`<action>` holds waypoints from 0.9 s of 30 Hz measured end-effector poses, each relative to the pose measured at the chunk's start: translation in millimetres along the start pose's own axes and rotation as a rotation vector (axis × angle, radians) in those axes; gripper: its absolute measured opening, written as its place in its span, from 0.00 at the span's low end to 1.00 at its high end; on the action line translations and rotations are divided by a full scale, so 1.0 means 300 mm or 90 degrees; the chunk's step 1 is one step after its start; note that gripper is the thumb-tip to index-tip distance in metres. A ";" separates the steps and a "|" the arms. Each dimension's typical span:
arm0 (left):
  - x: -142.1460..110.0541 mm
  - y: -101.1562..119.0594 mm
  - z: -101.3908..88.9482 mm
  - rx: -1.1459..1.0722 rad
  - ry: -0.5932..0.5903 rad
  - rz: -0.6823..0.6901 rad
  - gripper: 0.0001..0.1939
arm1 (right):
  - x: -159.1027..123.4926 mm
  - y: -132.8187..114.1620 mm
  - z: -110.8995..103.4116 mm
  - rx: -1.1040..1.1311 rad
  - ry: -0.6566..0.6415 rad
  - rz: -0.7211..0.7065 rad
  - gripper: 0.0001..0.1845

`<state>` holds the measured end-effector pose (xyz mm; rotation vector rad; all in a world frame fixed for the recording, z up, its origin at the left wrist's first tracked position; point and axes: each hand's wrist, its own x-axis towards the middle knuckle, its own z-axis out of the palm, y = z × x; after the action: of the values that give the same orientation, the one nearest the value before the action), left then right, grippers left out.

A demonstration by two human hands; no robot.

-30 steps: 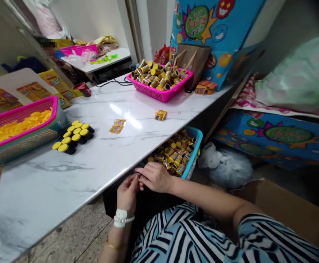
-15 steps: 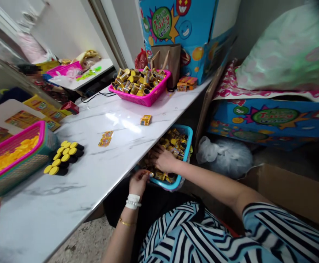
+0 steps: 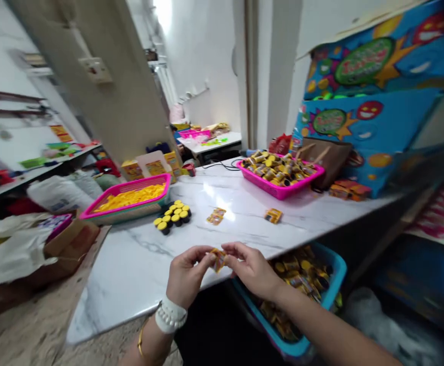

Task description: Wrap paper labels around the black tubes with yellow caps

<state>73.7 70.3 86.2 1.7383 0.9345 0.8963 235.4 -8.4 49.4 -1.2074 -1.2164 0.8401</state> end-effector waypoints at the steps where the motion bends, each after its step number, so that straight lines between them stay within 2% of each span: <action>1: 0.012 0.000 -0.021 0.005 0.023 0.009 0.11 | 0.051 -0.011 0.040 0.054 -0.045 0.030 0.18; 3: 0.031 -0.014 -0.066 0.014 0.094 0.014 0.11 | 0.148 -0.018 0.122 0.116 -0.104 0.065 0.19; 5: 0.048 -0.040 -0.126 -0.003 0.157 -0.001 0.15 | 0.232 -0.011 0.193 0.125 -0.114 0.068 0.19; 8: 0.063 -0.089 -0.236 -0.065 0.291 0.003 0.20 | 0.339 0.006 0.271 0.118 -0.136 0.057 0.16; 10: 0.063 -0.124 -0.301 -0.079 0.347 -0.001 0.19 | 0.395 0.014 0.309 0.115 -0.163 0.054 0.16; 12: 0.061 -0.159 -0.345 -0.068 0.339 -0.023 0.18 | 0.436 0.022 0.348 0.111 -0.189 0.055 0.16; 15: 0.064 -0.208 -0.369 -0.081 0.288 -0.053 0.17 | 0.473 0.045 0.410 0.099 -0.203 0.057 0.19; 17: 0.072 -0.235 -0.372 -0.106 0.320 -0.053 0.15 | 0.491 0.067 0.449 0.089 -0.193 0.053 0.20; 20: 0.082 -0.263 -0.379 -0.134 0.424 -0.054 0.15 | 0.512 0.103 0.484 0.079 -0.161 0.040 0.20; 21: 0.083 -0.269 -0.382 -0.140 0.436 -0.061 0.15 | 0.517 0.114 0.489 0.077 -0.149 0.036 0.19; 27: 0.091 -0.283 -0.384 -0.170 0.314 -0.108 0.14 | 0.506 0.140 0.481 0.080 -0.118 0.038 0.16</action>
<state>-31.7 161.8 44.7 1.2115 1.1943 1.3008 130.7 177.3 33.0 -1.0870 -1.2608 1.0772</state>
